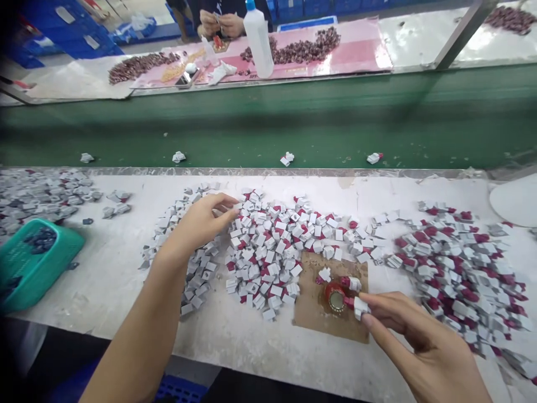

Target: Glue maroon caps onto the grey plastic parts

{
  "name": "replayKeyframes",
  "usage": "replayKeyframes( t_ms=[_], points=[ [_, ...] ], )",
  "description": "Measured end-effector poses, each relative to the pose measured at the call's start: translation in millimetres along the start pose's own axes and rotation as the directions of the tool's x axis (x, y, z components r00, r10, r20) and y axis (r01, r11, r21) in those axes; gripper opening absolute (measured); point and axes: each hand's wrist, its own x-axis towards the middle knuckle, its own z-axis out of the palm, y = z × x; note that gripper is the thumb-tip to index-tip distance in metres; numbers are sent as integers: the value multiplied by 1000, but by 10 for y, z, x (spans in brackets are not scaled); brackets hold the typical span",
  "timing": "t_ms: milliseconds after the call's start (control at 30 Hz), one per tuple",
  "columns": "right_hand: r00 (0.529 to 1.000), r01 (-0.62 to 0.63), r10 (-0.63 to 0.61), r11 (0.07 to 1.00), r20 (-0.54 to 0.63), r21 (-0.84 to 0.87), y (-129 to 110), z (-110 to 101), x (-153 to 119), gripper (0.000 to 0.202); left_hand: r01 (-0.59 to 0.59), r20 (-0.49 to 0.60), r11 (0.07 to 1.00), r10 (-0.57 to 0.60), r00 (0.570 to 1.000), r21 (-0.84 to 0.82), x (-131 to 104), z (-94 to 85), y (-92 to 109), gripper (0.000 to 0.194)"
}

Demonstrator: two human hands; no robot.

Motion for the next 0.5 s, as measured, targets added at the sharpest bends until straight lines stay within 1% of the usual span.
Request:
replayKeyframes(
  t_ms=[133,200,267,333,400,500],
  points=[
    [999,19,-24,996,49,83,-136,22,77,41,23,-29,999,-24,999,-30,76,70,7,20],
    [997,3,-12,995,81,104,-150,27,81,40,29,-49,998,-32,998,-54,105,70,8,15],
    [996,-22,11,992,86,126,-165,47,49,38,29,-78,995,-36,996,-93,109,69,8,15],
    [998,-33,26,989,54,144,-208,92,-7,36,26,-108,987,-44,993,-160,80,76,8,19],
    [999,-32,35,986,-12,165,-276,151,-61,30,19,-120,968,-50,991,-250,11,89,7,20],
    [996,0,20,975,-87,223,-362,230,-93,22,-36,-166,931,-27,986,-364,-175,105,-4,27]
  ],
)
